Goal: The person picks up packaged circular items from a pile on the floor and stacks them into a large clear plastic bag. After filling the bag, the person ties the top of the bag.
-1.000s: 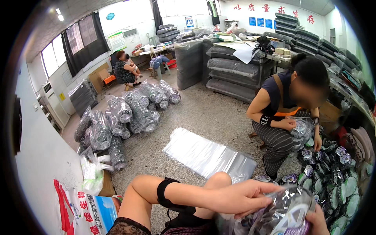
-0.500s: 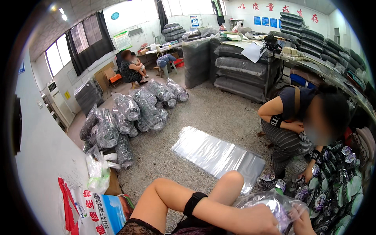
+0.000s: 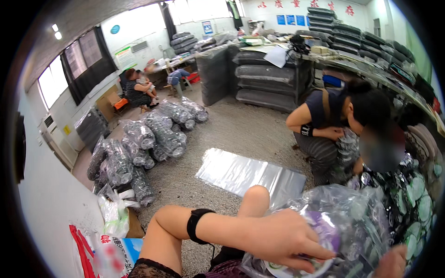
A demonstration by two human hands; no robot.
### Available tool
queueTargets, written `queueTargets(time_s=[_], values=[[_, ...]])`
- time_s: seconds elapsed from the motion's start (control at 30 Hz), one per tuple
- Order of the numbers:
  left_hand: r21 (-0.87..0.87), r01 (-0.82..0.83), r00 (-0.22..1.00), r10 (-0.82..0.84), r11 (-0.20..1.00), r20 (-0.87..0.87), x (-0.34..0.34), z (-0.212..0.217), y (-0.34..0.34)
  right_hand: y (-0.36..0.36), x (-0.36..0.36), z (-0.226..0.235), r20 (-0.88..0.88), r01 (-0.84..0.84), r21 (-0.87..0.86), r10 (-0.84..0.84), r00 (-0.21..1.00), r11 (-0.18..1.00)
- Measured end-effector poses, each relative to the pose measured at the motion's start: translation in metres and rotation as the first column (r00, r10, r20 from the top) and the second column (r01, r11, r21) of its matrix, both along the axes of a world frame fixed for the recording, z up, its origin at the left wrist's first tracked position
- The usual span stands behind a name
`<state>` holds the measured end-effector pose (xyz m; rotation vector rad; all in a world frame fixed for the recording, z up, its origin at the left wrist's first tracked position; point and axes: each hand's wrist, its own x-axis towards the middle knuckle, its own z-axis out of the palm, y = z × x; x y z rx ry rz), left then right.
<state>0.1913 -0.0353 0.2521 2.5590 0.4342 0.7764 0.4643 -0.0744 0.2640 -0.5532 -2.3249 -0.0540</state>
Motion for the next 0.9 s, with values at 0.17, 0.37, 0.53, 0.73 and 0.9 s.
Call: queueTargets(time_s=[0.17, 0.37, 0.53, 0.73, 0.9], values=[[-0.345, -0.154, 0.983, 0.109, 0.926, -0.145, -0.008, -0.118, 0.049, 0.054, -0.007, -0.085, -0.384, 0.130, -0.235, -0.215, 0.898, 0.963], [-0.334, -0.189, 0.972, 0.127, 0.923, -0.198, -0.002, -0.104, 0.072, 0.111, -0.062, -0.139, -0.437, -0.219, -0.812, -0.315, 0.843, 0.541], [-0.475, -0.038, 0.998, 0.014, 0.879, -0.055, -0.073, -0.055, 0.041, 0.085, -0.067, -0.111, -0.618, -0.972, -0.235, -0.772, 0.146, 0.004], [-0.074, -0.444, 0.836, 0.443, 0.893, 0.326, -0.093, 0.004, -0.013, 0.036, -0.029, -0.116, -0.673, -0.921, -0.386, -0.701, 0.235, 0.061], [-0.355, -0.251, 0.944, 0.310, 0.900, 0.117, -0.040, -0.080, 0.001, 0.044, -0.024, -0.142, -0.570, -0.626, -0.775, -0.521, 0.636, 0.085]])
